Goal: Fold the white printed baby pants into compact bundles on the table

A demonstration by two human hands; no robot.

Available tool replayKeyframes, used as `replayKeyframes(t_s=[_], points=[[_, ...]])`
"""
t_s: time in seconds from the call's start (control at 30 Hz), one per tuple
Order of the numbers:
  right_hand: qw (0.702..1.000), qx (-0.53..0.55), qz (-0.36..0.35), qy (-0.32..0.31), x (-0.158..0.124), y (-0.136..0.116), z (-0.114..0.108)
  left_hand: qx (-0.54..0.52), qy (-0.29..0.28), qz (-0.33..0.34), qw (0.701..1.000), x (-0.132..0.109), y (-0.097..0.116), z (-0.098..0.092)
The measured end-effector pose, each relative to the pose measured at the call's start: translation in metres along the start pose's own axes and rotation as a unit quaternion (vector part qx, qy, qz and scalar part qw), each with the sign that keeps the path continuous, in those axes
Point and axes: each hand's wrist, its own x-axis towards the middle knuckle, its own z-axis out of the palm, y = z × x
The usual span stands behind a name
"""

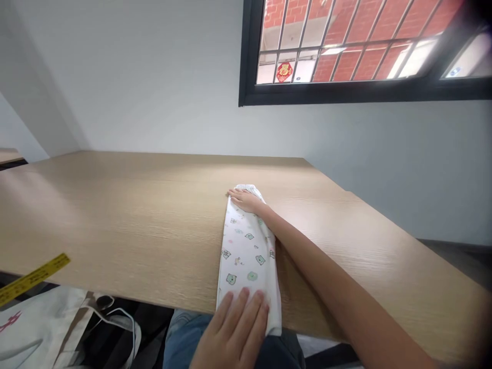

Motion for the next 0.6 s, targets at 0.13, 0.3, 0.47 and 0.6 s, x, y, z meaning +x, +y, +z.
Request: replayKeyframes(t_s=[0.13, 0.3, 0.47, 0.6], points=[[1.000, -0.023, 0.004, -0.007, 0.002, -0.002, 0.001, 0.031, 0.049, 0.023, 0.998, -0.005, 0.000, -0.001], [0.998, -0.028, -0.002, -0.064, -0.015, -0.015, -0.011, -0.151, -0.024, 0.018, 0.988, 0.006, -0.027, -0.012], [0.989, -0.020, -0.040, -0.144, -0.079, -0.050, -0.035, -0.256, -0.085, -0.021, 0.963, 0.005, -0.038, -0.022], [0.986, -0.015, -0.058, -0.155, -0.140, -0.100, -0.048, -0.295, -0.078, -0.047, 0.951, 0.008, -0.040, -0.027]])
